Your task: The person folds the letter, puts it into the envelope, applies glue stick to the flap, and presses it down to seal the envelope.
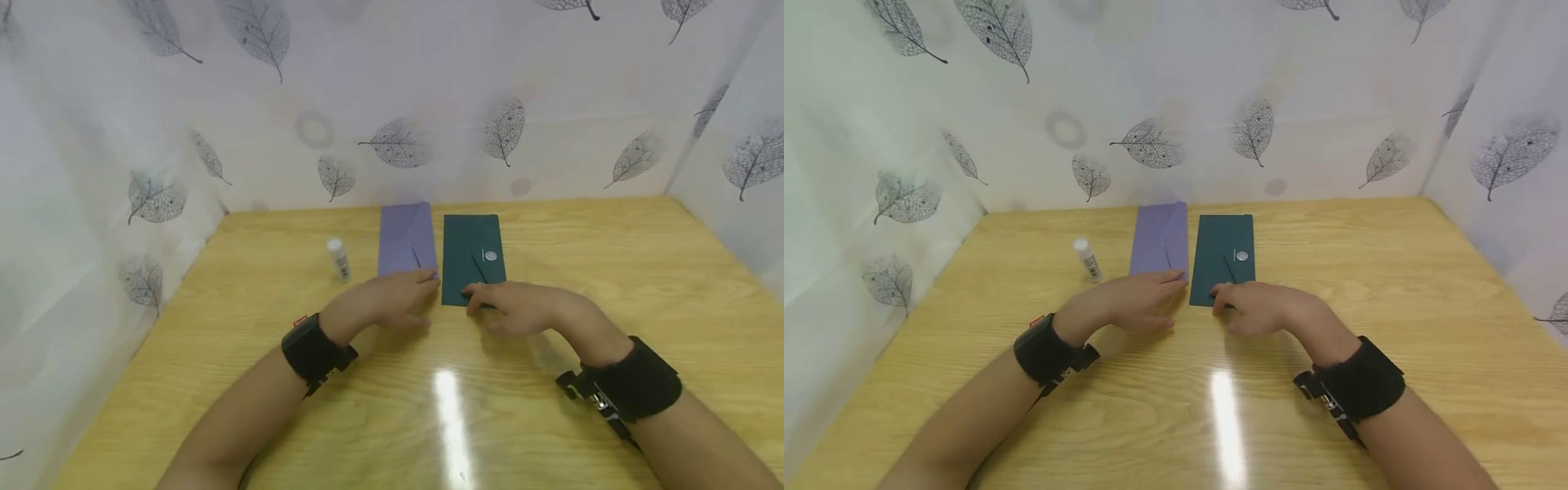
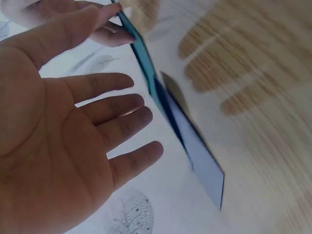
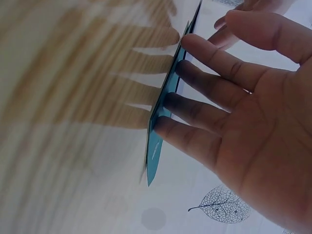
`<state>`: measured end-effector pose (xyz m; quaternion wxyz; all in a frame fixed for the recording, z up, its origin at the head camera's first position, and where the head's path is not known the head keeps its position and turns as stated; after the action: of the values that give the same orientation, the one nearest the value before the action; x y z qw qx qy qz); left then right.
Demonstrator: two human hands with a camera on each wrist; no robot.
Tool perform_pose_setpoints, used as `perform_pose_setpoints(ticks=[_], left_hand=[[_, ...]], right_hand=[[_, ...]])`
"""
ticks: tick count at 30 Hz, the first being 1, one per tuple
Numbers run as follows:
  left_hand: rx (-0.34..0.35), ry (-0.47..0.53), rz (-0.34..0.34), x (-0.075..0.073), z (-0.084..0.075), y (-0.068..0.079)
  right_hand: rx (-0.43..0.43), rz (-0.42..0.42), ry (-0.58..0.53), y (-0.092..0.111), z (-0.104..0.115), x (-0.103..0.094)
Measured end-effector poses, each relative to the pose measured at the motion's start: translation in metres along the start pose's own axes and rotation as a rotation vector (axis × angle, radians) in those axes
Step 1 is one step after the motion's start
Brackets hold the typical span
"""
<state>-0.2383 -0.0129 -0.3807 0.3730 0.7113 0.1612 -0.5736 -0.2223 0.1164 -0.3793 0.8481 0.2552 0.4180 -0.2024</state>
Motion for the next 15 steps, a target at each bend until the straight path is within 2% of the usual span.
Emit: perform_pose_setpoints(ticks=[4, 8, 15], left_hand=[[0.019, 0.033, 0.069, 0.009, 0.000, -0.008], [-0.002, 0.080, 0.152, 0.016, 0.002, -0.006], [0.004, 0.080, 0.144, 0.012, -0.001, -0.001]], right_hand=[[-0.027, 0.003, -0.004, -0.007, -0.004, -0.001], [-0.060, -0.010, 0.014, -0.016, -0.008, -0.008], [-0.067, -0.015, 0.011, -0.026, -0.015, -0.019]])
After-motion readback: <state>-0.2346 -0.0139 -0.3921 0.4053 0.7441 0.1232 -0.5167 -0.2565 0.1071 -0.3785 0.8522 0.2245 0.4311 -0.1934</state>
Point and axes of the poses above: each hand's wrist, its own y-axis away from the middle knuckle, its own x-axis out of the palm, z = x × y, the point moved 8 cm from there along -y, towards the middle knuckle, and after that the axes turned 7 degrees about -x, right-handed, at the moved point
